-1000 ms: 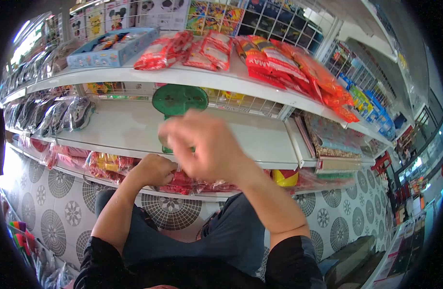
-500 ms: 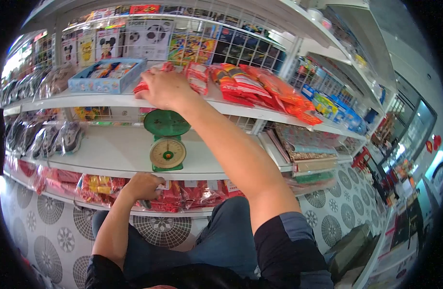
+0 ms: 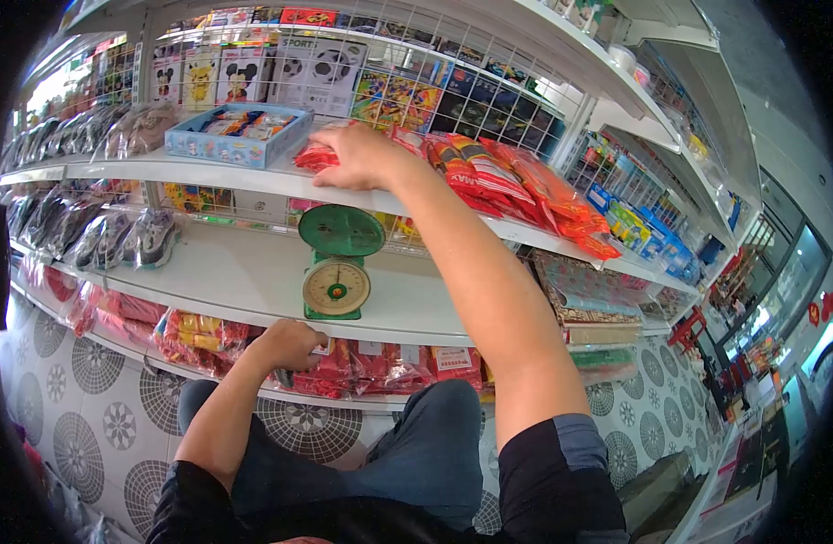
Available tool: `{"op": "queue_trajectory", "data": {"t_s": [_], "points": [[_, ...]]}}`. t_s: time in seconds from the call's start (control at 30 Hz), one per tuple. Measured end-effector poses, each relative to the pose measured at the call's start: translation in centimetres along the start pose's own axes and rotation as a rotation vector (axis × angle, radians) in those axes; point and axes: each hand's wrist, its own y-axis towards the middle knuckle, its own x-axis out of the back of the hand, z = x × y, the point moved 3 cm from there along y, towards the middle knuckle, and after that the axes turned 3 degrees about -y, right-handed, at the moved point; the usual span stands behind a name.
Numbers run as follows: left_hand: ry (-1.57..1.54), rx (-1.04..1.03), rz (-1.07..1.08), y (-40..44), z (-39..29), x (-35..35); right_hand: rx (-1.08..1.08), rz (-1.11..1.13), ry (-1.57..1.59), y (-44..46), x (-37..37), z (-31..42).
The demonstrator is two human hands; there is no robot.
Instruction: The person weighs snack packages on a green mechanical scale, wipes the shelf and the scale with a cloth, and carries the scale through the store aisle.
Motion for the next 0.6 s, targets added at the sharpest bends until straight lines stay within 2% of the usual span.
{"op": "queue_trajectory", "data": {"t_s": [0.1,0.17,0.2,0.23,0.3,0.33,0.4,0.47,0.5,0.57,0.6], "points": [[-0.009,0.000,-0.012,-0.3,0.4,-0.3,-0.014,0.026,0.057,0.6,0.1,-0.1],[0.000,-0.053,-0.013,-0.2,0.0,-0.2,-0.093,0.126,0.072,1.0,0.0,0.0],[-0.026,-0.009,0.010,-0.8,0.2,-0.1,-0.099,0.057,-0.103,1.3,-1.5,-1.3],[-0.038,0.003,0.038,0.2,0.0,0.2,-0.103,0.029,-0.070,0.5,-0.8,-0.6],[-0.032,-0.021,0.019,0.0,0.3,-0.2,0.025,-0.212,-0.187,-0.8,0.4,0.1],[-0.038,-0.017,-0.007,-0.1,0.4,-0.2,0.017,-0.213,-0.191,-1.2,1.3,0.0],[-0.030,-0.006,0.011,-0.1,0.5,-0.2,-0.120,-0.233,-0.061,-2.6,4.4,-1.1],[-0.031,0.012,0.031,-0.2,0.4,0.0,-0.485,-0.094,-0.248,-4.6,6.9,-3.9],[-0.015,0.029,0.060,0.0,0.3,0.2,-0.569,-0.070,-0.336,-5.7,7.7,-5.8],[0.000,0.043,0.087,0.3,0.3,0.1,-0.786,0.066,-0.371,-8.1,7.9,-10.5],[-0.016,0.008,0.066,0.5,0.4,-0.3,-0.868,0.247,-0.319,-9.0,7.3,-13.3]]}}
